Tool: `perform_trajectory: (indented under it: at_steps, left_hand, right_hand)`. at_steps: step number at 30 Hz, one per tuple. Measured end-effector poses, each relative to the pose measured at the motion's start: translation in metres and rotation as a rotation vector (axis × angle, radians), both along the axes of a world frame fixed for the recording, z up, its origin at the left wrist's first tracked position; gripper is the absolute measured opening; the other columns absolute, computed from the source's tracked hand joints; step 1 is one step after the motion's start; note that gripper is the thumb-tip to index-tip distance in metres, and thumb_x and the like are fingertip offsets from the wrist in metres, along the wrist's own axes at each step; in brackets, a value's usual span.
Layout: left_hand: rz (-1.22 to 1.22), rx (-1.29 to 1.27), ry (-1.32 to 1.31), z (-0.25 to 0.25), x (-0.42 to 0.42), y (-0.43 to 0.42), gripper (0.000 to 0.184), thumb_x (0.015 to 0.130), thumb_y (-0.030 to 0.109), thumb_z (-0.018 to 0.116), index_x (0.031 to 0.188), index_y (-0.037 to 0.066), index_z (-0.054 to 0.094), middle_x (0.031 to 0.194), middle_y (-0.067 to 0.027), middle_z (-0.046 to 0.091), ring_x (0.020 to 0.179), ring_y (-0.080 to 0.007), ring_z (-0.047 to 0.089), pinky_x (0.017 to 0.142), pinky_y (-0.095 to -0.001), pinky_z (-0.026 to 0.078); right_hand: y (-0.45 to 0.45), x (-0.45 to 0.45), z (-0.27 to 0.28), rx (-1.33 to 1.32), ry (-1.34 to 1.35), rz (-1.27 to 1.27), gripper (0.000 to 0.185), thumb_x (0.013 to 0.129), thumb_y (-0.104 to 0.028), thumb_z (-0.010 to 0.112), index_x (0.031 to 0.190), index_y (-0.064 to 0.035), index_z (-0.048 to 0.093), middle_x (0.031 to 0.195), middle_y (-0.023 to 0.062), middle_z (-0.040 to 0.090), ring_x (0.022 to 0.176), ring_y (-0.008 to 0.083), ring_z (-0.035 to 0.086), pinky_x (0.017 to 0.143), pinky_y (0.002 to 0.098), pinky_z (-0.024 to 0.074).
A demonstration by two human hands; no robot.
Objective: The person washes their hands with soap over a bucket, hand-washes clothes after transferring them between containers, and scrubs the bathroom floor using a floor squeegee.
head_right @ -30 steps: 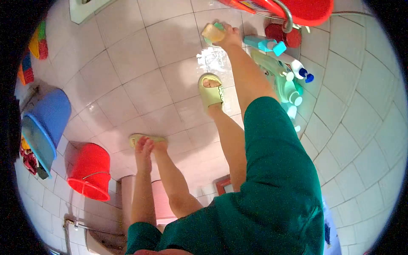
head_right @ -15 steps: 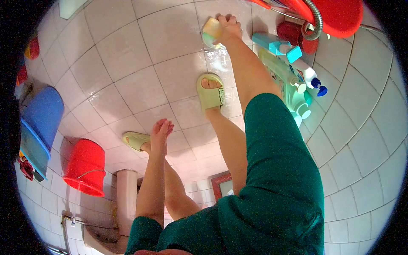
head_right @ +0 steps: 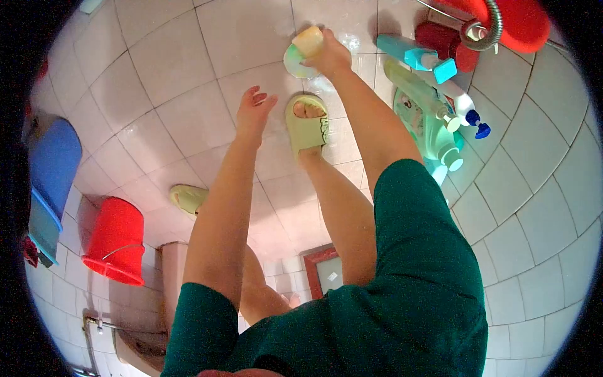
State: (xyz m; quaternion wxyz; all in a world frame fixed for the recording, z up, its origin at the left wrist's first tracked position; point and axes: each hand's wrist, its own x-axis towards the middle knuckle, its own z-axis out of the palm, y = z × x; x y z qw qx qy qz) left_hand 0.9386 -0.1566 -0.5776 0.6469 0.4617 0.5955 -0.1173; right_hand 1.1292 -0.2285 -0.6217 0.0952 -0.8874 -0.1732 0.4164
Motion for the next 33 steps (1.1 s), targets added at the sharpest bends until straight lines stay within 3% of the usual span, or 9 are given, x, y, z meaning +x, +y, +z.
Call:
perform_trajectory:
  at_steps: [3, 5, 8, 12, 18, 23, 26, 30, 33]
  left_hand:
    - [0.019, 0.028, 0.047, -0.004, -0.006, -0.003, 0.065, 0.065, 0.025, 0.068, 0.119, 0.004, 0.037, 0.105, -0.0117, 0.050, 0.093, -0.0202, 0.050, 0.075, -0.0298, 0.042]
    - [0.300, -0.185, -0.073, 0.002, -0.009, 0.002, 0.061, 0.071, 0.025, 0.064, 0.121, 0.006, 0.034, 0.111, -0.0102, 0.047, 0.099, -0.0200, 0.048, 0.078, -0.0310, 0.042]
    - [0.636, -0.534, -0.509, 0.030, -0.012, 0.022, 0.052, 0.078, 0.022, 0.057, 0.122, 0.007, 0.034, 0.113, -0.0083, 0.046, 0.101, -0.0192, 0.047, 0.081, -0.0311, 0.042]
    - [0.619, -0.582, -0.452, 0.070, -0.027, 0.043, 0.043, 0.085, 0.023, 0.046, 0.122, 0.006, 0.033, 0.115, -0.0077, 0.044, 0.104, -0.0197, 0.046, 0.084, -0.0348, 0.043]
    - [0.461, -0.209, -0.346, 0.163, -0.052, 0.097, 0.043, 0.079, 0.010, 0.053, 0.118, 0.003, 0.039, 0.109, -0.0091, 0.049, 0.098, -0.0177, 0.050, 0.079, -0.0287, 0.043]
    - [-0.128, 0.387, -0.158, 0.283, -0.060, 0.147, 0.041, 0.074, -0.001, 0.050, 0.114, 0.001, 0.045, 0.104, -0.0108, 0.053, 0.094, -0.0162, 0.052, 0.078, -0.0258, 0.043]
    - [-0.320, 0.673, -0.068, 0.348, -0.067, 0.163, 0.041, 0.072, 0.000, 0.050, 0.113, 0.000, 0.046, 0.103, -0.0104, 0.053, 0.093, -0.0154, 0.052, 0.077, -0.0247, 0.042]
    - [-0.160, 0.693, -0.026, 0.424, -0.075, 0.179, 0.041, 0.073, -0.001, 0.050, 0.114, 0.000, 0.045, 0.102, -0.0094, 0.054, 0.093, -0.0158, 0.052, 0.078, -0.0262, 0.043]
    - [0.090, 0.657, -0.319, 0.448, -0.102, 0.194, 0.042, 0.073, -0.002, 0.052, 0.114, 0.001, 0.045, 0.105, -0.0087, 0.053, 0.094, -0.0176, 0.052, 0.080, -0.0277, 0.043]
  right_hand:
    - [-0.004, -0.020, -0.013, 0.351, 0.116, 0.018, 0.074, 0.044, -0.029, 0.078, 0.106, -0.0101, 0.044, 0.100, 0.0086, 0.054, 0.092, 0.0236, 0.053, 0.079, 0.0327, 0.0422]
    - [-0.003, -0.039, -0.012, 0.399, 0.237, -0.016, 0.074, 0.047, -0.027, 0.078, 0.109, -0.0072, 0.042, 0.101, 0.0081, 0.053, 0.093, 0.0211, 0.052, 0.080, 0.0316, 0.0420]
    - [0.019, -0.069, 0.045, 0.384, 0.398, -0.006, 0.079, 0.051, -0.024, 0.076, 0.116, -0.0034, 0.036, 0.106, 0.0107, 0.050, 0.099, 0.0211, 0.049, 0.085, 0.0313, 0.0389]
    - [0.037, -0.107, 0.094, 0.525, 0.470, -0.059, 0.078, 0.050, -0.025, 0.075, 0.115, -0.0046, 0.038, 0.105, 0.0149, 0.048, 0.102, 0.0268, 0.045, 0.089, 0.0334, 0.0355]
    - [0.076, -0.178, 0.143, 0.803, 0.688, -0.114, 0.083, 0.059, -0.006, 0.069, 0.127, -0.0089, 0.022, 0.118, 0.0096, 0.035, 0.115, 0.0224, 0.032, 0.093, 0.0323, 0.0325]
    - [0.139, -0.216, 0.263, 1.078, 1.301, -0.663, 0.079, 0.067, 0.005, 0.059, 0.129, -0.0197, 0.016, 0.118, 0.0043, 0.036, 0.110, 0.0173, 0.036, 0.086, 0.0307, 0.0388]
    - [0.171, -0.225, 0.321, 1.080, 1.381, -0.682, 0.084, 0.063, 0.004, 0.062, 0.129, -0.0190, 0.016, 0.119, 0.0036, 0.035, 0.111, 0.0170, 0.034, 0.088, 0.0284, 0.0365]
    - [0.203, -0.235, 0.381, 1.189, 1.440, -0.585, 0.082, 0.063, 0.004, 0.062, 0.128, -0.0170, 0.017, 0.118, 0.0049, 0.037, 0.111, 0.0173, 0.035, 0.087, 0.0294, 0.0375]
    - [0.217, -0.233, 0.417, 1.274, 1.202, -0.299, 0.085, 0.062, 0.002, 0.063, 0.129, -0.0145, 0.014, 0.117, 0.0063, 0.038, 0.110, 0.0183, 0.037, 0.087, 0.0299, 0.0370]
